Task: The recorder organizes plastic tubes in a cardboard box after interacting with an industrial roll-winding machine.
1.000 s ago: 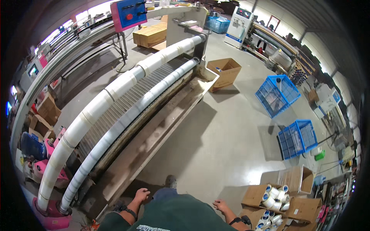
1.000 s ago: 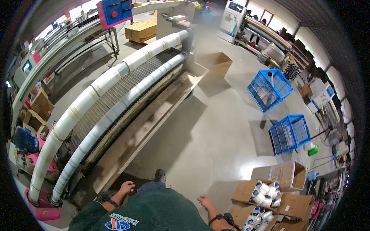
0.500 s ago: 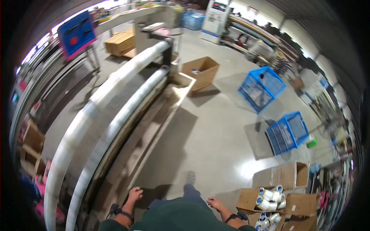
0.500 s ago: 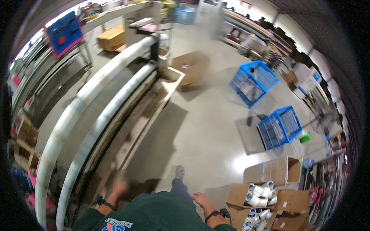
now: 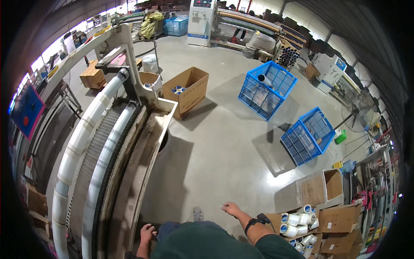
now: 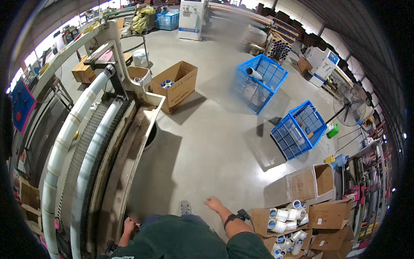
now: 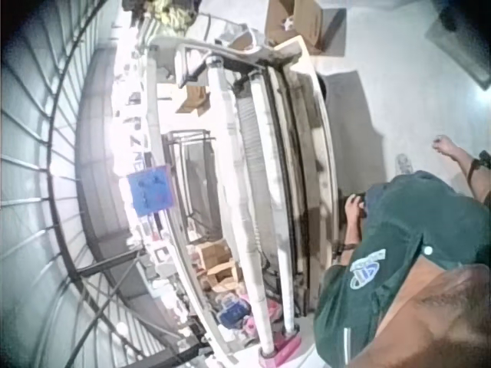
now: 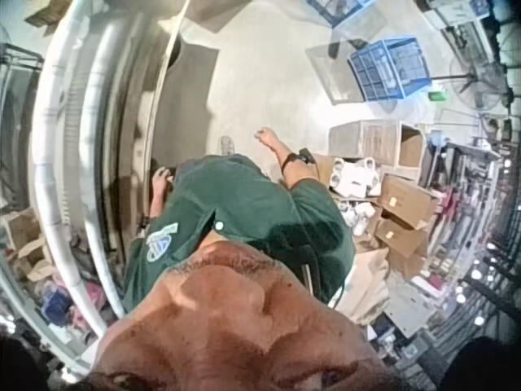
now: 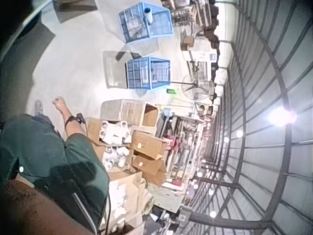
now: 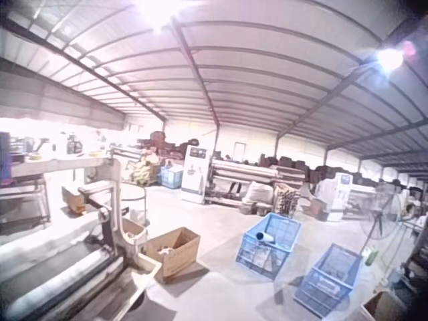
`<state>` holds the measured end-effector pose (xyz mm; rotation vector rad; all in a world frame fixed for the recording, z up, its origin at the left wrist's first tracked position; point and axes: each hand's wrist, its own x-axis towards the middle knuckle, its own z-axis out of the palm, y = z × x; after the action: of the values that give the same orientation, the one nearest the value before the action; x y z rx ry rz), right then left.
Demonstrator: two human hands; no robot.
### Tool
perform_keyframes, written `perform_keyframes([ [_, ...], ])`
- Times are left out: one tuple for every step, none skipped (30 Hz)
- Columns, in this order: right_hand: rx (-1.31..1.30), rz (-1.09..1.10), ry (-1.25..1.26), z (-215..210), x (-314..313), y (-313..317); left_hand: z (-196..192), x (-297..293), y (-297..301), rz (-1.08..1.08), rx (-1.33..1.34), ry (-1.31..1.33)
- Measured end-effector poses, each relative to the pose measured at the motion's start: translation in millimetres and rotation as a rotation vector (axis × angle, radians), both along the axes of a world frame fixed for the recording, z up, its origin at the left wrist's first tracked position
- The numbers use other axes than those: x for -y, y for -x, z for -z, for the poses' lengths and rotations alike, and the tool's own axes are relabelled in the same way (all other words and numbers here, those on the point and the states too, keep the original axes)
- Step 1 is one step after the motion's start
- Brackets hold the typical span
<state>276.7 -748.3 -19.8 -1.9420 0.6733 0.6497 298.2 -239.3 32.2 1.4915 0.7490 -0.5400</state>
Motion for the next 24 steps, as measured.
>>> perform_keyframes([
  [-0.001, 0.009, -0.002, 0, 5, -12, 2, 7, -14, 0.009, -0.001, -0.002],
  [-0.018, 0.007, -0.052, -9, 4, -23, 3, 11, -24, 0.001, 0.027, 0.032],
  [-0.036, 0.008, -0.102, -14, 2, -32, 6, 13, -35, -0.005, 0.054, 0.066],
  [-0.039, 0.016, -0.106, -4, 1, -39, 10, 14, -45, 0.004, 0.05, 0.063],
  [0.021, -0.007, -0.037, 4, 0, -42, 14, 14, -54, 0.017, 0.042, 0.102],
  [0.082, -0.037, 0.03, 9, -3, -47, 24, 10, -59, 0.023, 0.036, 0.138],
  [0.079, -0.023, 0.029, 13, -3, -52, 32, 5, -60, 0.01, 0.051, 0.125],
  [0.05, -0.098, 0.032, 17, -3, -57, 32, 7, -68, 0.001, 0.009, 0.097],
  [0.024, -0.181, 0.034, 18, -4, -62, 28, 8, -73, -0.015, -0.029, 0.068],
  [0.023, -0.17, 0.037, 19, -4, -67, 51, -5, -79, -0.047, -0.042, 0.142],
  [-0.001, -0.139, 0.02, 18, -4, -70, 53, -4, -89, -0.035, -0.046, 0.147],
  [-0.022, -0.112, 0.003, 15, -5, -76, 50, -2, -97, -0.062, -0.083, 0.11],
  [-0.021, -0.105, 0.009, 11, -6, -82, 47, -2, -107, -0.09, -0.12, 0.074],
  [-0.021, -0.127, 0.034, 5, -4, -89, 45, 0, -119, -0.038, -0.102, 0.069],
  [-0.02, -0.15, 0.058, 0, -2, -98, 47, 1, -135, -0.037, -0.098, 0.078],
  [0.0, -0.176, 0.045, -2, 2, -111, 49, 1, -153, 0.026, -0.089, 0.074],
  [-0.002, -0.169, 0.052, -4, 8, -118, 51, 0, -169, 0.097, -0.084, 0.068],
  [0.007, -0.142, 0.082, -7, 13, -128, 47, 6, -197, 0.086, -0.069, 0.245],
  [0.017, -0.117, 0.112, -9, 17, -138, 45, 22, -216, 0.037, -0.12, 0.057],
  [0.02, -0.117, 0.114, -14, 15, -155, 53, 20, -240, 0.088, -0.068, 0.106],
  [-0.014, -0.041, 0.083, -21, 15, -171, 59, 21, -259, 0.129, -0.018, 0.155],
  [-0.048, 0.035, 0.052, -27, 13, -185, 64, 21, -278, 0.079, 0.003, 0.178],
  [-0.049, 0.029, 0.058, -32, 13, -195, 64, 28, -299, 0.033, 0.023, 0.205],
  [-0.026, 0.073, 0.017, -35, 11, -209, 62, 28, -322, 0.093, 0.027, 0.238],
])
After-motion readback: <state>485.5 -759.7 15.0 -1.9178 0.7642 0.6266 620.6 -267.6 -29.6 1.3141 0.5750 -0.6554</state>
